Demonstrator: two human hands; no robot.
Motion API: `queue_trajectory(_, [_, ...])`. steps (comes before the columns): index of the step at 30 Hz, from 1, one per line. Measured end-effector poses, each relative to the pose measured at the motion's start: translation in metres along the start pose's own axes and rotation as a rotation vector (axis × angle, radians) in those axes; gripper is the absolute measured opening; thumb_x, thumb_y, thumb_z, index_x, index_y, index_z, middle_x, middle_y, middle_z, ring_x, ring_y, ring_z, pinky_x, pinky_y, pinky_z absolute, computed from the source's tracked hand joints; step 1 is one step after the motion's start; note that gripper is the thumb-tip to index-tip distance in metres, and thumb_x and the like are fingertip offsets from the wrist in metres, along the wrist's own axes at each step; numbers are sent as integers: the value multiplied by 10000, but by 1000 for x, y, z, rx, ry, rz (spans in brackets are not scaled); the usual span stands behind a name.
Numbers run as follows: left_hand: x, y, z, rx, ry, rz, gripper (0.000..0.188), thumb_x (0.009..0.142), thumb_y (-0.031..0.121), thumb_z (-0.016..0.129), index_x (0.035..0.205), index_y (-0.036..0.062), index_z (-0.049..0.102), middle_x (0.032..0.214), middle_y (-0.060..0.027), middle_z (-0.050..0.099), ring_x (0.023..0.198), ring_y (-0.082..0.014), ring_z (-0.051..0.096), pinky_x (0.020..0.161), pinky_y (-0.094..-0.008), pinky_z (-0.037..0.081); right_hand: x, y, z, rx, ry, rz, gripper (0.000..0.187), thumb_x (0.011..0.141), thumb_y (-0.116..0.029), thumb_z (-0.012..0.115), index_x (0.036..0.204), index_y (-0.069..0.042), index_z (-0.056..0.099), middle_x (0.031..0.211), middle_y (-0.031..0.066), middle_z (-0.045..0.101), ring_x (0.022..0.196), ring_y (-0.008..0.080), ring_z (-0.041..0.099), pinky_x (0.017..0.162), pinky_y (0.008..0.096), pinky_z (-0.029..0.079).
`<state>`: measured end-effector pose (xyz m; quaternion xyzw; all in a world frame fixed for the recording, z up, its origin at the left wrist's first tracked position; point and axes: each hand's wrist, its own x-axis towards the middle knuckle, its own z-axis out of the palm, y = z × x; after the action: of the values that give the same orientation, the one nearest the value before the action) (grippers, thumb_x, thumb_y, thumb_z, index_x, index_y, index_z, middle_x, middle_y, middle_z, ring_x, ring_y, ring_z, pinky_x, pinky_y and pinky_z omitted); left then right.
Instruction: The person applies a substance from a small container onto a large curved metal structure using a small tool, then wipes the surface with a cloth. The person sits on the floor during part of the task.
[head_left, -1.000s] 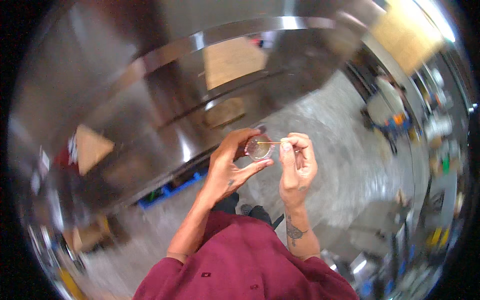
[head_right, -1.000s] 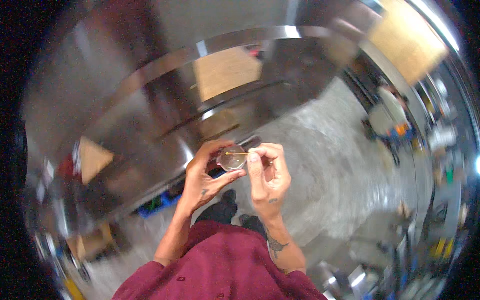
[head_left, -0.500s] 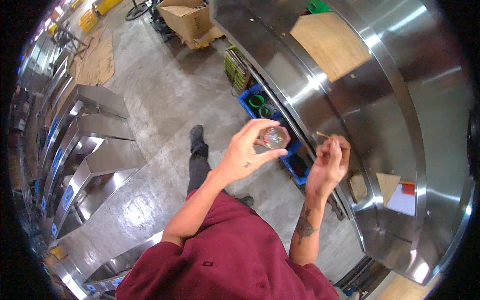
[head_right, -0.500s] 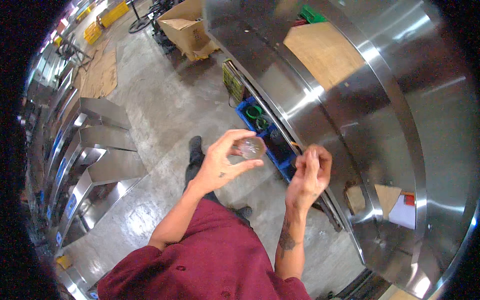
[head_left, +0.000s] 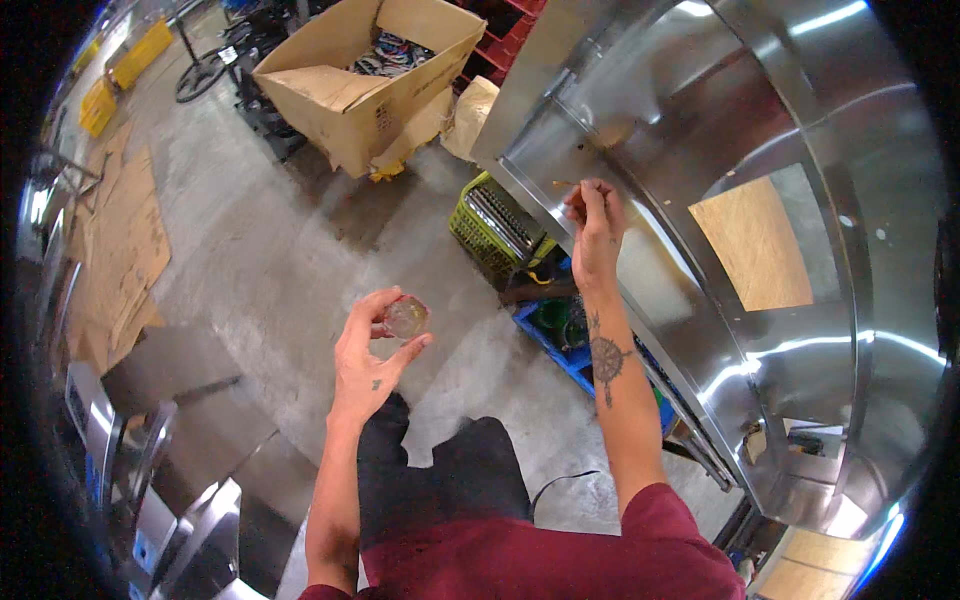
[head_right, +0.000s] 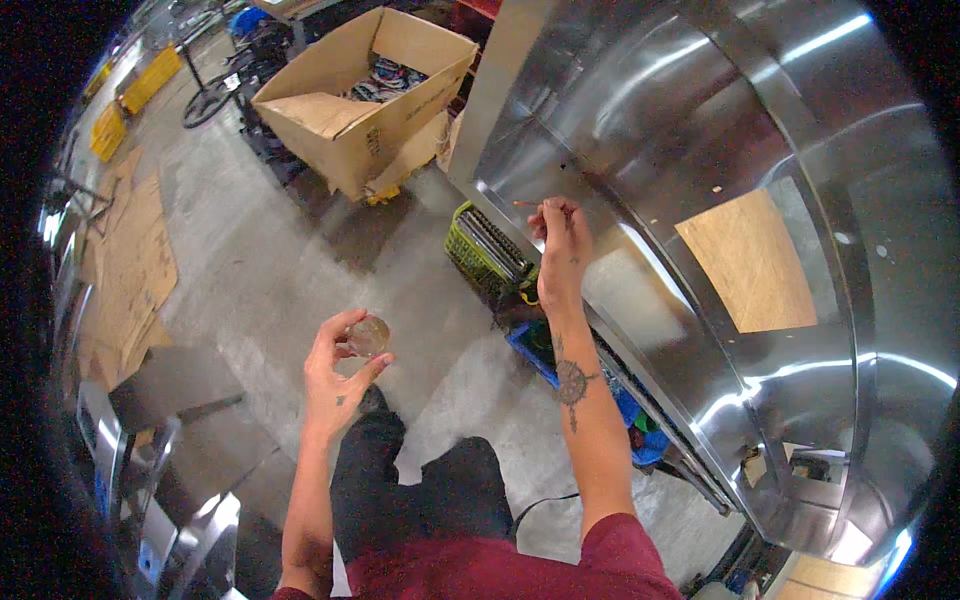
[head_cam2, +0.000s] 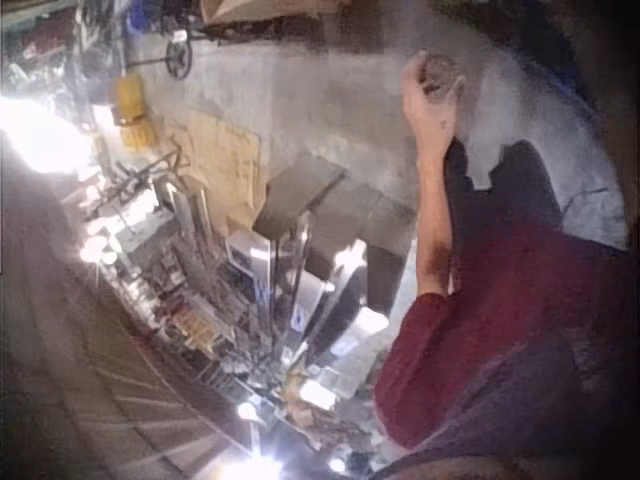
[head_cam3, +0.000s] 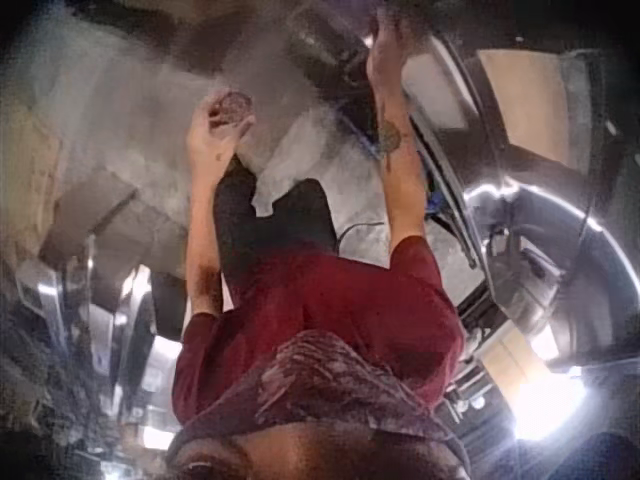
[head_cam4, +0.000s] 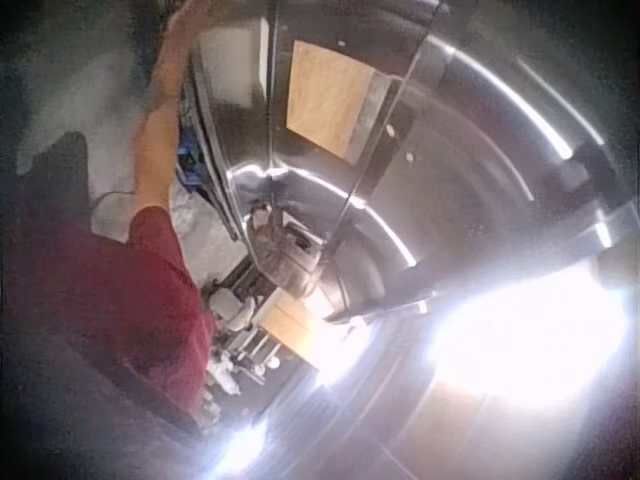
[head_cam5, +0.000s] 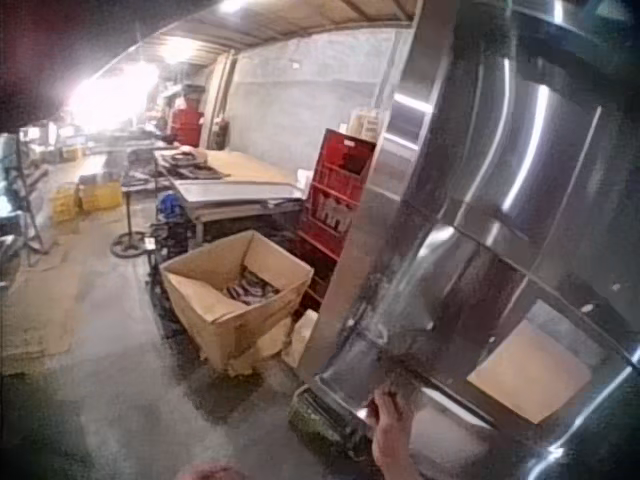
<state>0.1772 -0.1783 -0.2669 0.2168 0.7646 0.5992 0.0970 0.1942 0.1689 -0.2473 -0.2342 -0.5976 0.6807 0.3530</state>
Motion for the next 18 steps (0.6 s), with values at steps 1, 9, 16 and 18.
queue_trajectory(1, [18,-29,-1,-7,1,6,647,847,118,941,1413,73,630,1362,-105,695,1141,-221,706,893,-375,612,19,16,9,-74,-45,-44,160,1086,-255,656,1122,-99,651,990,14,716,888,106,615,808,275,493])
queue_trajectory(9, [97,-233,71,-117,-9,-41,620,854,103,937,1402,70,648,1287,-86,705,1051,-196,697,829,-344,619,83,82,24,-359,-37,36,295,1068,-477,608,1162,-201,652,1007,20,764,928,143,712,755,328,534])
queue_trajectory(16, [116,-375,142,-166,-131,-32,556,915,151,894,1400,43,645,1245,-95,715,1016,-194,710,833,-347,625,93,95,17,-435,-167,-220,335,1124,-334,580,1292,-50,640,1244,93,713,942,224,781,868,377,582])
queue_trajectory(18, [120,-406,156,-197,-143,-38,556,915,162,896,1399,46,646,1234,-101,722,1015,-196,713,836,-352,621,94,94,19,-516,-196,-271,344,1118,-336,589,1286,-45,662,1236,94,716,959,228,778,885,373,585])
